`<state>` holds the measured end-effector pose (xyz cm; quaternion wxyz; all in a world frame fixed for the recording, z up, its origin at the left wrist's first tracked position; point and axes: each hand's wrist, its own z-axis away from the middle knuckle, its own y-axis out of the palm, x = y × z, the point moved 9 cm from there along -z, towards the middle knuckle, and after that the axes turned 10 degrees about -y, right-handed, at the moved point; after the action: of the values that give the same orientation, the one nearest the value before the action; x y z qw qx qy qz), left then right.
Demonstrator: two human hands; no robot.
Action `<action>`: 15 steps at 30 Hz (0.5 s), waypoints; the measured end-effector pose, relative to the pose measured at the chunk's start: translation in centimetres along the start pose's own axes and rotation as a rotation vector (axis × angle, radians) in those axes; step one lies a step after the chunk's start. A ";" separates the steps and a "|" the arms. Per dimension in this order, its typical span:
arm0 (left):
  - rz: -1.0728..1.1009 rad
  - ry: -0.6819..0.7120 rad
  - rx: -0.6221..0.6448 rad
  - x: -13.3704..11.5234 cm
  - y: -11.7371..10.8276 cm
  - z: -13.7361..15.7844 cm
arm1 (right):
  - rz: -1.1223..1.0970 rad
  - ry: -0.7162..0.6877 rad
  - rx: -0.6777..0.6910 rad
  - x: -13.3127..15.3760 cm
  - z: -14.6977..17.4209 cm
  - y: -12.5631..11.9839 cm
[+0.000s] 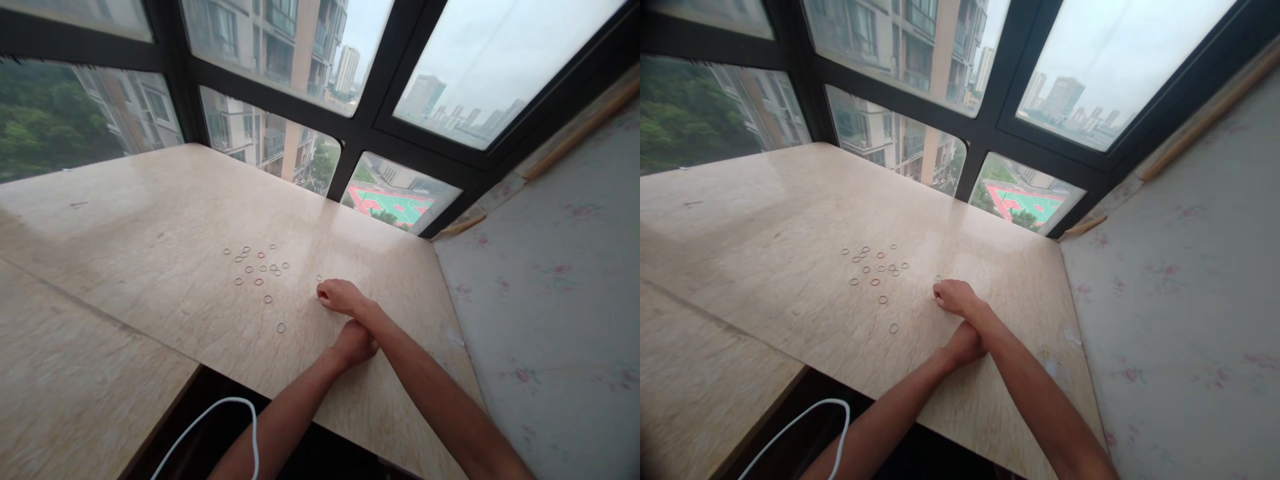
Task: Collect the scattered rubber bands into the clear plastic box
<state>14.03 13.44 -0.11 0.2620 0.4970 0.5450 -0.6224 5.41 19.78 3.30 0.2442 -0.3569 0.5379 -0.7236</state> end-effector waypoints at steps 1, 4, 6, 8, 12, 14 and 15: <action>-0.056 0.009 0.000 -0.2 0.0 0.0 | -0.021 -0.005 -0.015 -0.1 0.2 -0.1; -0.174 0.041 -0.021 -0.6 0.1 0.0 | -0.117 -0.018 -0.093 -0.3 1.1 -0.6; -0.191 0.052 -0.033 -0.7 0.1 -0.1 | -0.196 -0.014 -0.160 -0.4 2.1 -1.2; -0.194 0.053 -0.042 -0.7 0.0 -0.1 | -0.263 0.007 -0.228 -0.7 3.3 -1.7; -0.180 0.058 -0.030 -1.1 -0.1 -0.2 | -0.682 0.098 -0.447 -2.2 6.5 -2.9; -0.163 0.063 -0.015 -1.3 -0.3 -0.2 | -0.905 0.138 -0.581 -3.1 8.4 -3.4; -0.158 0.067 -0.008 -1.5 -0.3 -0.2 | -0.964 0.157 -0.640 -3.5 9.5 -3.6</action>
<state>14.35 13.36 1.36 0.1957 0.4718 0.5934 -0.6220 15.13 17.76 7.43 -0.2731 -0.5628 0.5230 -0.5789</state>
